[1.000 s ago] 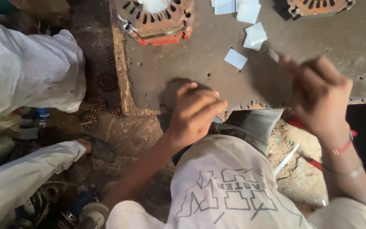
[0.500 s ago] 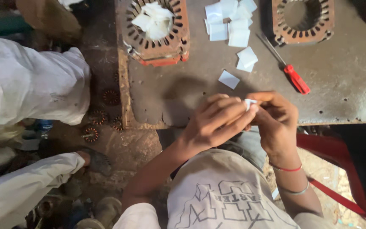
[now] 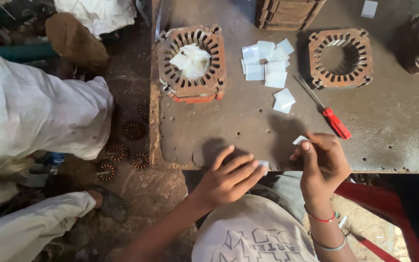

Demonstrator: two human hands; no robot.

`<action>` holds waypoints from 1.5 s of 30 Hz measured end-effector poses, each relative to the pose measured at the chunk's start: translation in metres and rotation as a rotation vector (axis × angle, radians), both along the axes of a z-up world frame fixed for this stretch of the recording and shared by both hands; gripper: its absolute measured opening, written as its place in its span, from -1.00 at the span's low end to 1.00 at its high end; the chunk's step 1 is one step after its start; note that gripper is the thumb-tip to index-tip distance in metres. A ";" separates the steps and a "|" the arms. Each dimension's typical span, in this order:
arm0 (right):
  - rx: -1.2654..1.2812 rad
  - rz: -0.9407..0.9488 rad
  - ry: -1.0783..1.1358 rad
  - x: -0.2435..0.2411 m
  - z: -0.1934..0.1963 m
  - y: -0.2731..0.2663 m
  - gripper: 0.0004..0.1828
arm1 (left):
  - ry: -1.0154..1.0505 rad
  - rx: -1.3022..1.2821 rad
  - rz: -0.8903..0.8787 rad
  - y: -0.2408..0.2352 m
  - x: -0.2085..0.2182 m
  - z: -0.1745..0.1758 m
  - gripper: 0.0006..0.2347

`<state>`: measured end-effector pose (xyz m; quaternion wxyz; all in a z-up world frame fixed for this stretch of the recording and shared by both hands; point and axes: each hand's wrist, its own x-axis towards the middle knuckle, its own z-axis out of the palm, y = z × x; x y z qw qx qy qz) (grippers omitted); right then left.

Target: The person inserts small pieces of insulating paper into the slots of an electric motor stator using a small tool to press them into place.

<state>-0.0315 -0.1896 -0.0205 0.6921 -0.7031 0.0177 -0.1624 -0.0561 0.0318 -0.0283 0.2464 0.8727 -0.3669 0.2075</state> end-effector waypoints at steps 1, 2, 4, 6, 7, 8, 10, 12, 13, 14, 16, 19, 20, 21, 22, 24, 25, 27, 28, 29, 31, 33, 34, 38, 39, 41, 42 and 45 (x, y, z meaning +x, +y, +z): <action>-0.032 -0.007 0.002 0.000 0.000 0.000 -0.87 | 0.047 -0.092 -0.011 0.000 -0.001 -0.001 -0.75; -0.064 -0.014 0.004 0.001 0.001 0.002 -0.87 | 0.094 -0.184 -0.023 0.000 -0.002 0.000 -0.76; 0.016 0.004 0.034 -0.001 0.006 0.005 -0.83 | 0.196 -0.322 0.010 -0.002 0.002 0.009 -0.70; -0.003 0.105 0.010 -0.002 0.017 0.010 -0.82 | 0.320 -0.412 0.109 -0.008 0.009 0.024 -0.54; -0.062 0.192 -0.028 -0.006 0.026 0.009 -0.84 | 0.385 -0.512 0.110 -0.013 0.016 0.029 -0.60; -0.120 0.279 -0.067 -0.008 0.033 0.010 -0.86 | 0.449 -0.612 0.112 -0.019 0.024 0.033 -0.65; -0.114 0.300 -0.023 -0.008 0.040 0.015 -0.86 | 0.557 -0.773 0.084 -0.026 0.024 0.040 -0.74; -0.011 0.298 0.002 -0.003 0.043 0.018 -0.86 | 0.600 -0.870 0.017 -0.028 0.032 0.047 -0.83; 0.091 0.297 0.029 -0.002 0.043 0.020 -0.87 | 0.627 -0.878 0.002 -0.027 0.034 0.049 -0.83; 0.194 0.294 0.056 -0.003 0.043 0.022 -0.88 | 0.655 -0.886 -0.014 -0.026 0.036 0.049 -0.82; 0.144 0.218 0.078 -0.006 0.042 0.024 -0.75 | 0.683 -0.878 -0.031 -0.022 0.036 0.049 -0.82; 0.097 0.212 0.101 -0.007 0.038 0.025 -0.76 | 0.708 -0.862 -0.056 -0.018 0.034 0.044 -0.82; 0.088 0.228 0.104 -0.008 0.037 0.024 -0.80 | 0.723 -0.875 -0.070 -0.018 0.034 0.043 -0.83; 0.107 0.227 0.095 -0.009 0.036 0.024 -0.82 | 0.735 -0.887 -0.084 -0.018 0.035 0.042 -0.83; 0.125 0.226 0.086 -0.009 0.035 0.025 -0.84 | 0.734 -0.910 -0.098 -0.018 0.033 0.041 -0.84; 0.140 0.224 0.079 -0.010 0.034 0.026 -0.87 | 0.730 -0.958 -0.129 -0.021 0.029 0.041 -0.83; 0.138 0.225 0.081 -0.009 0.035 0.026 -0.88 | 0.761 -0.988 -0.108 -0.022 0.028 0.041 -0.83; 0.134 0.237 0.077 -0.009 0.036 0.026 -0.89 | 0.824 -1.047 -0.065 -0.024 0.025 0.040 -0.83; 0.132 0.247 0.070 -0.010 0.037 0.026 -0.89 | 0.839 -1.069 -0.071 -0.024 0.024 0.038 -0.84; 0.129 0.258 0.063 -0.009 0.038 0.026 -0.90 | 0.854 -1.092 -0.076 -0.023 0.023 0.037 -0.85; 0.155 0.272 0.072 -0.009 0.039 0.026 -0.89 | 0.877 -1.136 -0.085 -0.023 0.021 0.035 -0.86; 0.151 0.279 0.074 -0.009 0.040 0.027 -0.89 | 0.895 -1.180 -0.091 -0.024 0.022 0.033 -0.85; 0.135 0.278 0.072 -0.008 0.039 0.027 -0.89 | 0.873 -1.147 -0.063 -0.024 0.021 0.032 -0.85; 0.143 0.291 0.072 -0.008 0.039 0.028 -0.87 | 0.852 -1.076 -0.003 -0.022 0.020 0.032 -0.84; 0.138 0.298 0.062 -0.008 0.038 0.028 -0.86 | 0.864 -1.075 0.001 -0.021 0.019 0.032 -0.84; 0.128 0.309 0.044 -0.007 0.037 0.028 -0.86 | 0.822 -1.033 0.017 -0.019 0.018 0.032 -0.84; 0.132 0.310 0.046 -0.007 0.037 0.028 -0.86 | 0.802 -1.012 0.025 -0.018 0.018 0.032 -0.84; 0.131 0.310 0.046 -0.008 0.038 0.028 -0.86 | 0.842 -1.054 0.024 -0.020 0.017 0.030 -0.84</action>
